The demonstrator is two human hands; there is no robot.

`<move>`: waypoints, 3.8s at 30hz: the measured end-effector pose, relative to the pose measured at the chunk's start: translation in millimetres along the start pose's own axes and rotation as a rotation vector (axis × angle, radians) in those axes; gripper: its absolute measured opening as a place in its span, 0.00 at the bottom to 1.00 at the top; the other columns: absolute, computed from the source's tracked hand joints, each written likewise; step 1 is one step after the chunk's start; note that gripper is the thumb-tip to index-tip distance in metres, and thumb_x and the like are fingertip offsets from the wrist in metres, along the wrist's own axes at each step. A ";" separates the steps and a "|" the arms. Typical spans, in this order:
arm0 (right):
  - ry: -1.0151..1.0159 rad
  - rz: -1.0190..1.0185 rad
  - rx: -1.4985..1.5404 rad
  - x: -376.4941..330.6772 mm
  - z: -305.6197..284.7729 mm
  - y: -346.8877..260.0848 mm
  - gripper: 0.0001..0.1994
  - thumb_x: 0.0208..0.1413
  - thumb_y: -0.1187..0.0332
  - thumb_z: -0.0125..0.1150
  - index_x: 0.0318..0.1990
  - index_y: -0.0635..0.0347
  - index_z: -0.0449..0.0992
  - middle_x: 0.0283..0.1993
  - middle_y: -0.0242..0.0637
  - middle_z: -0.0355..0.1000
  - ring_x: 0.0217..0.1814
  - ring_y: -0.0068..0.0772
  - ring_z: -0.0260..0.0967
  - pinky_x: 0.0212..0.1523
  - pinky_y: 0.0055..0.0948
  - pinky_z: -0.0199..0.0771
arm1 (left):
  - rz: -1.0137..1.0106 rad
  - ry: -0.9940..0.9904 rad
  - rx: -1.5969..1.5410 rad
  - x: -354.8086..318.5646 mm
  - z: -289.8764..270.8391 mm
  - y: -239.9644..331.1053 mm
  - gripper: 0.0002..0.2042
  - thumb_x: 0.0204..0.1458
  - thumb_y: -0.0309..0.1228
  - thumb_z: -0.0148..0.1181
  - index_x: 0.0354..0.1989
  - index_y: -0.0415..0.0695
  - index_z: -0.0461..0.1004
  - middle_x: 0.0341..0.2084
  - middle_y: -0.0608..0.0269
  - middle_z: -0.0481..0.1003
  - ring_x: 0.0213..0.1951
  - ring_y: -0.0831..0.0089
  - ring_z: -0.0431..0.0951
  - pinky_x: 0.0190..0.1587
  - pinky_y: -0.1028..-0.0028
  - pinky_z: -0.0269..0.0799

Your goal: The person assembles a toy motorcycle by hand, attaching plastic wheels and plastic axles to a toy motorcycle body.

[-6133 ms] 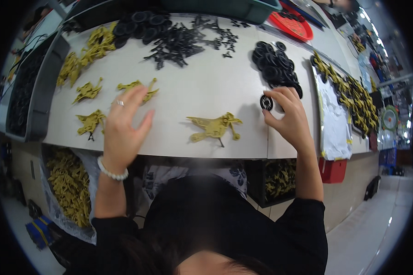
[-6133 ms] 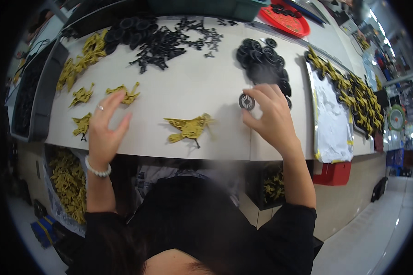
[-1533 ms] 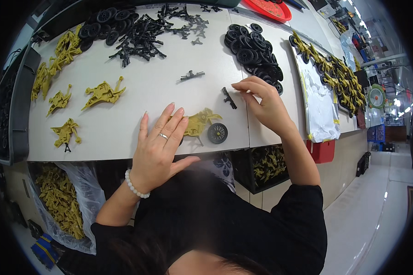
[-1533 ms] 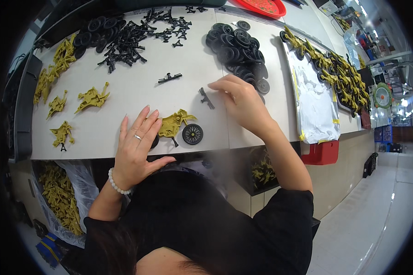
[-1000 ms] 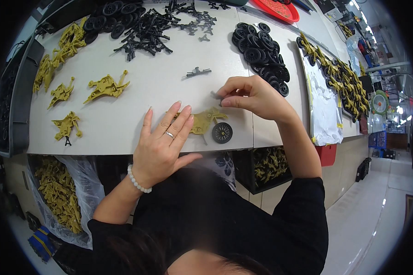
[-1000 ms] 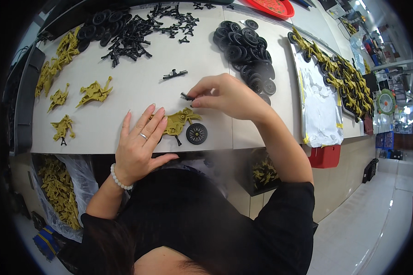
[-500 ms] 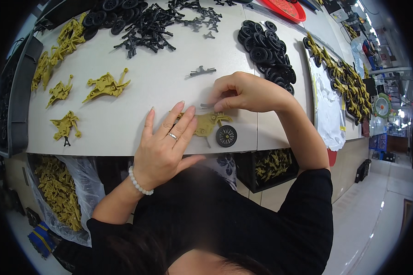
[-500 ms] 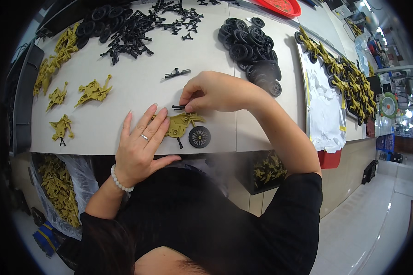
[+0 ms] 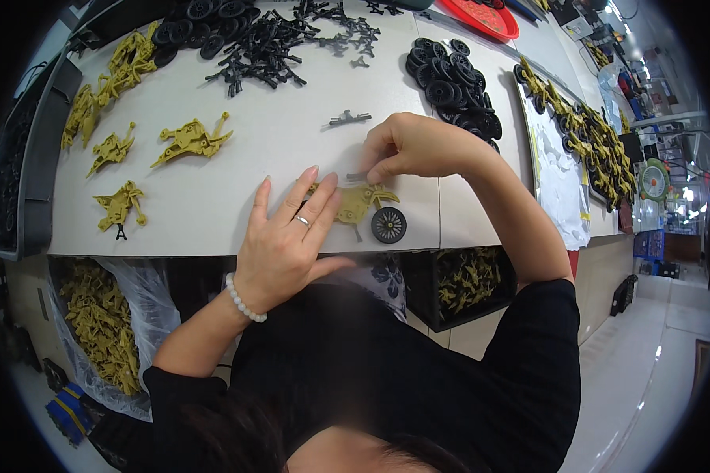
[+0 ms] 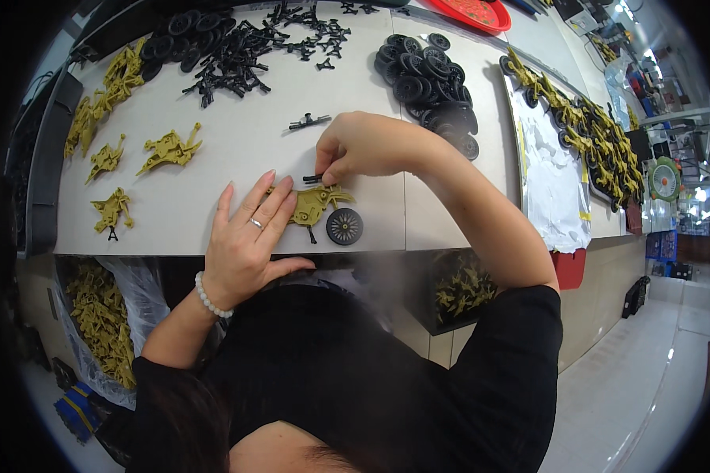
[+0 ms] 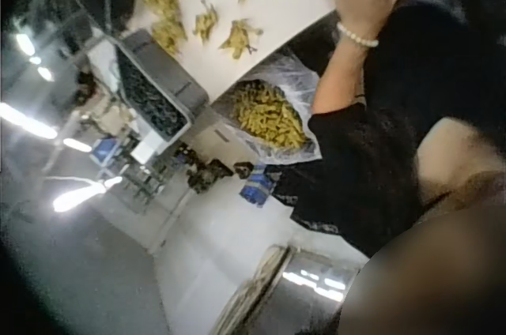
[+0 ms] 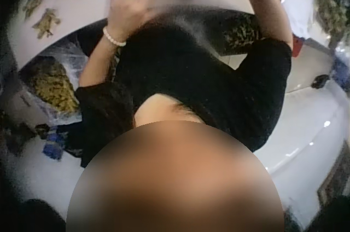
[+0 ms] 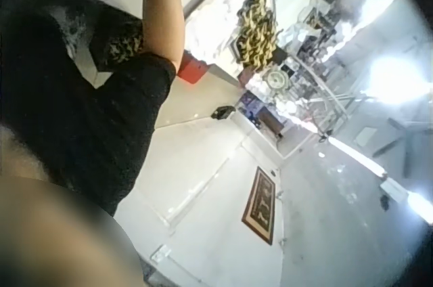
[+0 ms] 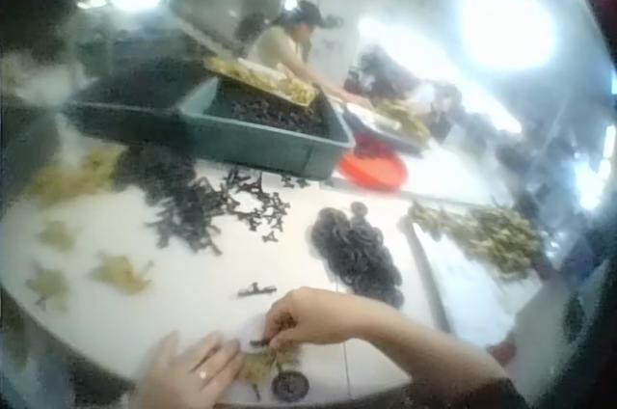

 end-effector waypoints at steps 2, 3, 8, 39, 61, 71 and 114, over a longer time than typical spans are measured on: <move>0.064 -0.012 -0.071 -5.1 -2.4 -4.0 0.09 0.48 0.69 0.68 0.35 0.65 0.80 0.27 0.35 0.77 0.30 0.24 0.71 0.34 0.26 0.71 | 0.006 0.013 -0.006 0.5 1.8 -1.0 0.37 0.39 0.54 0.65 0.55 0.40 0.71 0.61 0.59 0.66 0.66 0.62 0.60 0.59 0.42 0.57; 0.041 -0.013 -0.015 -7.0 -1.9 0.2 0.10 0.50 0.68 0.67 0.37 0.64 0.81 0.29 0.35 0.77 0.31 0.23 0.71 0.35 0.26 0.71 | 0.006 0.018 -0.016 0.5 3.2 -1.3 0.38 0.39 0.54 0.65 0.55 0.40 0.71 0.61 0.59 0.66 0.66 0.62 0.60 0.59 0.42 0.57; 0.251 -0.113 0.054 -38.9 -5.5 18.0 0.11 0.53 0.68 0.65 0.42 0.63 0.80 0.35 0.34 0.76 0.35 0.21 0.69 0.37 0.23 0.69 | 0.012 0.027 -0.015 -1.6 6.6 -0.5 0.38 0.39 0.55 0.65 0.56 0.40 0.71 0.62 0.59 0.65 0.66 0.62 0.59 0.59 0.42 0.56; 1.209 -0.068 -0.318 -110.7 19.9 32.4 0.16 0.46 0.74 0.67 0.44 0.62 0.75 0.47 0.42 0.70 0.51 0.43 0.67 0.52 0.35 0.67 | -0.388 0.206 0.147 -17.2 -77.9 -132.1 0.22 0.46 0.22 0.61 0.54 0.38 0.71 0.57 0.50 0.68 0.58 0.53 0.68 0.59 0.64 0.65; 0.798 -0.391 0.366 -66.1 37.3 -23.3 0.20 0.54 0.82 0.60 0.56 0.67 0.71 0.45 0.36 0.73 0.42 0.20 0.70 0.43 0.20 0.74 | -0.203 -0.306 -0.974 53.9 -50.5 -27.6 0.22 0.50 0.19 0.60 0.54 0.39 0.64 0.35 0.59 0.76 0.35 0.76 0.75 0.38 0.76 0.70; 1.008 -0.178 0.093 -74.3 61.4 -3.2 0.20 0.46 0.76 0.66 0.50 0.63 0.75 0.41 0.39 0.74 0.41 0.31 0.72 0.44 0.27 0.70 | 0.156 0.127 -0.308 36.9 -37.4 -12.9 0.20 0.40 0.23 0.68 0.45 0.35 0.75 0.40 0.52 0.76 0.41 0.58 0.77 0.46 0.65 0.73; 1.009 0.068 -0.059 -67.7 64.4 5.4 0.17 0.47 0.59 0.69 0.33 0.65 0.73 0.36 0.40 0.70 0.41 0.42 0.66 0.42 0.35 0.67 | -0.016 0.098 -0.464 26.4 -17.7 -15.3 0.17 0.41 0.21 0.67 0.42 0.33 0.77 0.42 0.51 0.77 0.44 0.56 0.77 0.47 0.67 0.74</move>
Point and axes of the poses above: each hand's wrist, its own x-axis towards the middle knuckle, its own z-axis out of the palm, y = z × x, the point moved 5 cm from there along x, towards the middle knuckle
